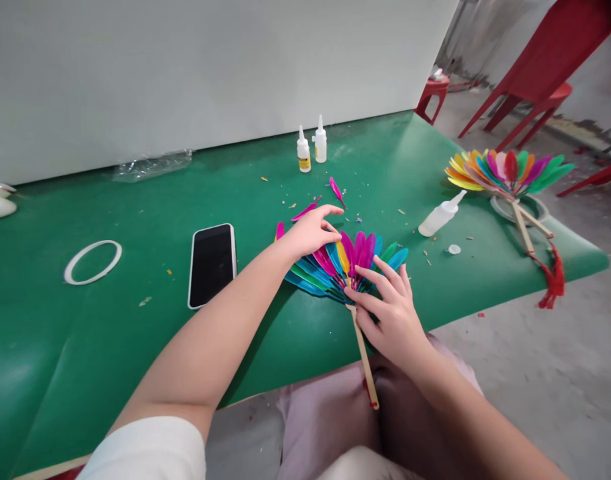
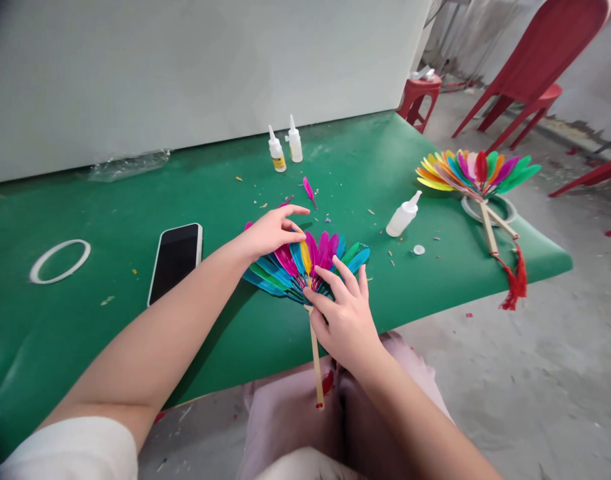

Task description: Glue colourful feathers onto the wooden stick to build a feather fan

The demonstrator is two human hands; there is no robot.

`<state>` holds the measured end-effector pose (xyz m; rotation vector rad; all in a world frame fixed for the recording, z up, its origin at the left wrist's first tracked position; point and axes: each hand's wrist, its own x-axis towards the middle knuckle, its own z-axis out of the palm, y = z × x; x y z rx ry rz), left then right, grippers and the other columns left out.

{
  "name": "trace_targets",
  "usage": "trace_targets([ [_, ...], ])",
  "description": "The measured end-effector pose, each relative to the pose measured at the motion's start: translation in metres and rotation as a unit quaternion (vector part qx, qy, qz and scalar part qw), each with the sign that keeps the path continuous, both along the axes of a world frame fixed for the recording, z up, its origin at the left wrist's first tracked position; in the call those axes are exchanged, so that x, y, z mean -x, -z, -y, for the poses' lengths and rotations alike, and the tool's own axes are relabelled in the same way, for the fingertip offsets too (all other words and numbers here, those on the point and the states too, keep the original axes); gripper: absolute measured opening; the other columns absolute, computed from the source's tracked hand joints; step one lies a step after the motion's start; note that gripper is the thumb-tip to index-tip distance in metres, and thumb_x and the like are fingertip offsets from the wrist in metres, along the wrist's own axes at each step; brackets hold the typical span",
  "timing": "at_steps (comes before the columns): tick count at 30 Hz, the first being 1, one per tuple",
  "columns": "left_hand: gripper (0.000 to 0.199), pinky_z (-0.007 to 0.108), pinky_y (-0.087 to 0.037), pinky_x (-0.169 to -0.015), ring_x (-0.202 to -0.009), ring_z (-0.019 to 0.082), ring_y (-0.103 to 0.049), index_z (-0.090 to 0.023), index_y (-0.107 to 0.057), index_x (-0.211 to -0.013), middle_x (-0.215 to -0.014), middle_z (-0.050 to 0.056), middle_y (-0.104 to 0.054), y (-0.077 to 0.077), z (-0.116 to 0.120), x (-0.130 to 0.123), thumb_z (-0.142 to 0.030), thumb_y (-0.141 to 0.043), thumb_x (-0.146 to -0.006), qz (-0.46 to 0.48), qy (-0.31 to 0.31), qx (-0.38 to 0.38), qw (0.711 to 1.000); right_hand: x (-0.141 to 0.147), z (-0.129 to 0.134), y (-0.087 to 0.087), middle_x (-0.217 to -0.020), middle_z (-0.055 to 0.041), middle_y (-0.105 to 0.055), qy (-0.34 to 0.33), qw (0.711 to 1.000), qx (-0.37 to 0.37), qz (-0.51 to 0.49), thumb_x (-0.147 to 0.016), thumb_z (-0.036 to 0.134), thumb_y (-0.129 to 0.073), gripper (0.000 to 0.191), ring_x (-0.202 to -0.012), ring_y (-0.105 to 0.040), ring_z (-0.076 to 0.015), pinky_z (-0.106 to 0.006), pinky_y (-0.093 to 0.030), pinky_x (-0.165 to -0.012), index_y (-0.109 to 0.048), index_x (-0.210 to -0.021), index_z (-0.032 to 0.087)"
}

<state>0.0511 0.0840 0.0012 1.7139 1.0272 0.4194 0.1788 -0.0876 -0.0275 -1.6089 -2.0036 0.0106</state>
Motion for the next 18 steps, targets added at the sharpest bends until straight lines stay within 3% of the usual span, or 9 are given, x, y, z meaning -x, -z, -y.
trace_targets([
  [8, 0.048, 0.024, -0.042, -0.061, -0.067, 0.013, -0.060, -0.017, -0.051, -0.115, -0.074, 0.003, -0.067, -0.012, 0.000, 0.005, -0.009, -0.063, -0.070, 0.014, 0.012, 0.001, 1.000, -0.001, 0.000, -0.001, -0.119, -0.0043, -0.057, -0.002, 1.000, 0.004, -0.005, -0.078, 0.018, -0.049, 0.027, -0.127, -0.034, -0.0288, -0.061, -0.019, -0.103, -0.068, -0.095, 0.029],
  [18, 0.044, 0.027, -0.047, -0.067, -0.071, 0.013, -0.062, -0.015, -0.053, -0.112, -0.075, 0.004, -0.066, 0.004, -0.002, -0.001, -0.008, -0.063, -0.070, 0.029, 0.003, -0.014, 0.999, 0.001, 0.000, 0.000, -0.118, -0.0040, -0.057, -0.001, 1.000, 0.009, -0.003, -0.078, 0.018, -0.049, 0.027, -0.126, -0.035, -0.0289, -0.062, -0.019, -0.103, -0.068, -0.095, 0.028],
])
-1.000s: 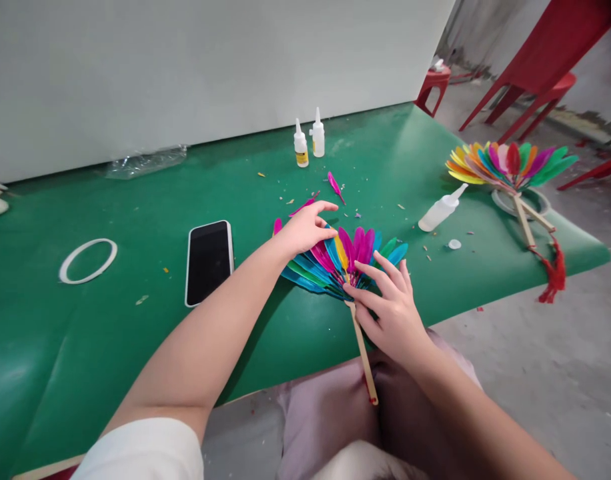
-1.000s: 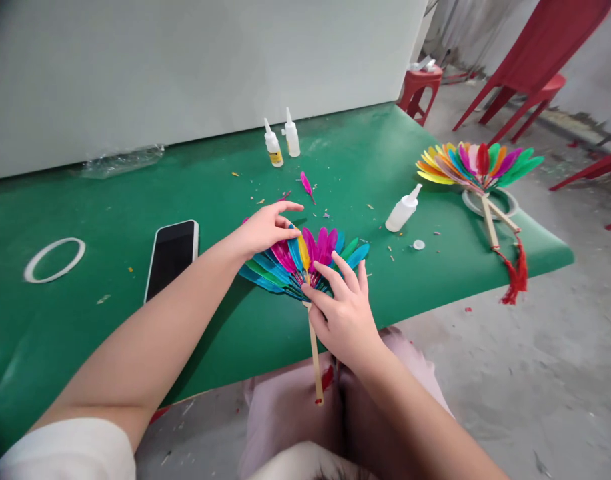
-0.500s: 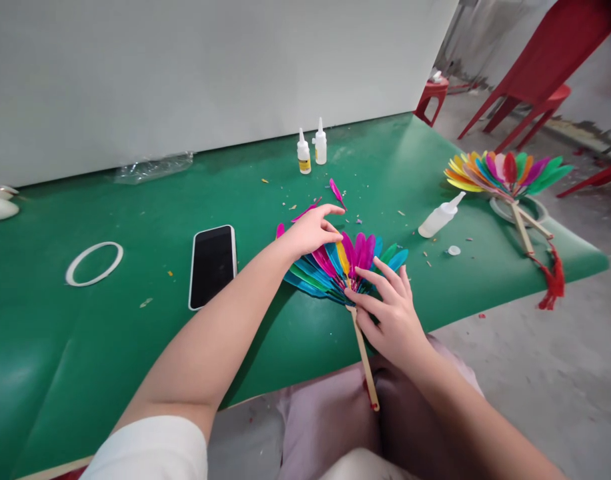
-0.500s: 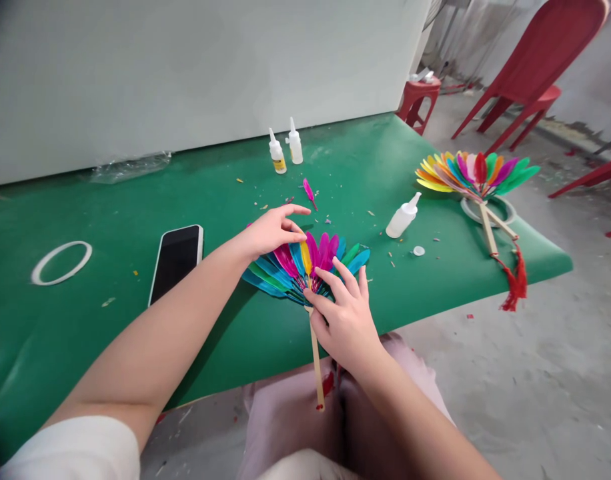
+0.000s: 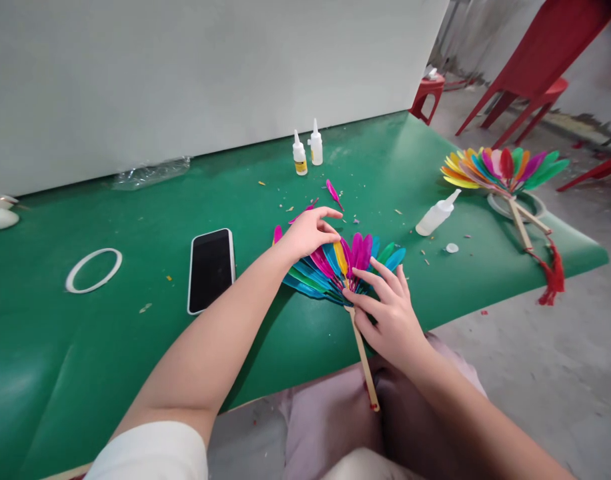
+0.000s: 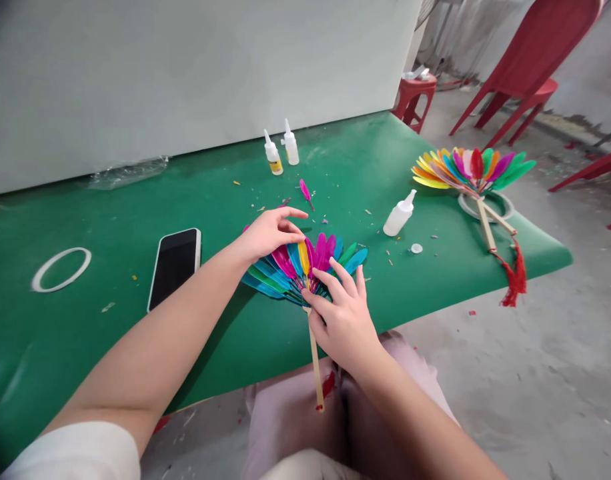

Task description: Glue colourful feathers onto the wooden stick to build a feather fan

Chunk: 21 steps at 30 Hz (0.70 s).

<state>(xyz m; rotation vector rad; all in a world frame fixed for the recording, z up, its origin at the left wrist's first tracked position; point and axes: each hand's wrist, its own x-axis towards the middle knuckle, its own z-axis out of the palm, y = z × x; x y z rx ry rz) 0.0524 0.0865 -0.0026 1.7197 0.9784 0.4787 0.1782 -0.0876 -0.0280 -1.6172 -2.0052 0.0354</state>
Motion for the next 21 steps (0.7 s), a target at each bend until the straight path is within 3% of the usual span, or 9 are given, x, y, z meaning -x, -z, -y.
trace_targets([
  [3, 0.044, 0.028, -0.047, -0.069, -0.072, 0.014, -0.062, -0.016, -0.053, -0.113, -0.078, 0.005, -0.066, 0.003, -0.003, 0.002, -0.011, -0.064, -0.070, -0.014, -0.006, -0.027, 1.000, 0.000, 0.000, 0.000, -0.119, -0.0040, -0.057, -0.001, 1.000, -0.001, -0.002, -0.078, 0.018, -0.049, 0.028, -0.127, -0.034, -0.0289, -0.062, -0.018, -0.103, -0.067, -0.095, 0.028],
  [7, 0.040, 0.028, -0.047, -0.073, -0.078, 0.014, -0.061, -0.016, -0.053, -0.113, -0.086, 0.006, -0.065, 0.000, -0.010, 0.009, -0.018, -0.061, -0.074, -0.018, -0.058, -0.086, 0.994, 0.000, 0.000, 0.001, -0.120, -0.0042, -0.056, 0.002, 1.000, -0.003, -0.006, -0.079, 0.020, -0.049, 0.026, -0.127, -0.034, -0.0291, -0.062, -0.018, -0.103, -0.068, -0.095, 0.029],
  [12, 0.035, 0.028, -0.047, -0.073, -0.075, 0.013, -0.059, -0.017, -0.054, -0.112, -0.088, 0.006, -0.063, -0.023, 0.000, 0.027, -0.022, -0.057, -0.077, -0.021, -0.132, -0.118, 0.984, 0.000, 0.000, 0.003, -0.121, -0.0050, -0.055, 0.004, 1.000, -0.010, -0.011, -0.078, 0.020, -0.051, 0.026, -0.128, -0.031, -0.0299, -0.064, -0.018, -0.101, -0.068, -0.094, 0.030],
  [14, 0.034, 0.028, -0.046, -0.071, -0.074, 0.013, -0.059, -0.020, -0.054, -0.112, -0.088, 0.005, -0.063, -0.036, 0.021, 0.038, -0.025, -0.056, -0.078, -0.022, -0.151, -0.123, 0.981, 0.000, 0.000, 0.003, -0.121, -0.0053, -0.054, 0.006, 1.000, -0.009, -0.010, -0.077, 0.020, -0.051, 0.025, -0.129, -0.030, -0.0305, -0.065, -0.018, -0.101, -0.068, -0.093, 0.030],
  [17, 0.033, 0.023, -0.045, -0.063, -0.072, 0.012, -0.058, -0.024, -0.053, -0.112, -0.085, 0.002, -0.061, -0.046, 0.078, 0.054, -0.029, -0.053, -0.079, -0.014, -0.166, -0.089, 0.982, 0.000, -0.001, 0.005, -0.121, -0.0053, -0.054, 0.007, 1.000, -0.009, -0.017, -0.077, 0.020, -0.051, 0.025, -0.128, -0.031, -0.0306, -0.065, -0.017, -0.100, -0.068, -0.092, 0.030],
  [19, 0.032, 0.020, -0.041, -0.050, -0.060, 0.011, -0.056, -0.024, -0.053, -0.111, -0.078, 0.001, -0.062, -0.041, 0.126, 0.058, -0.033, -0.050, -0.080, -0.013, -0.159, 0.008, 0.987, -0.001, -0.002, 0.005, -0.123, -0.0051, -0.053, 0.002, 0.999, -0.015, -0.037, -0.078, 0.021, -0.050, 0.025, -0.128, -0.031, -0.0303, -0.065, -0.018, -0.100, -0.068, -0.093, 0.030],
  [21, 0.030, 0.020, -0.035, -0.042, -0.050, 0.011, -0.055, -0.022, -0.058, -0.101, -0.072, 0.000, -0.063, -0.025, 0.175, 0.054, -0.041, -0.049, -0.080, -0.018, -0.154, 0.128, 0.980, -0.002, -0.003, 0.004, -0.122, -0.0043, -0.054, -0.003, 0.995, -0.035, -0.096, -0.078, 0.020, -0.051, 0.027, -0.127, -0.034, -0.0288, -0.063, -0.019, -0.101, -0.068, -0.094, 0.031],
])
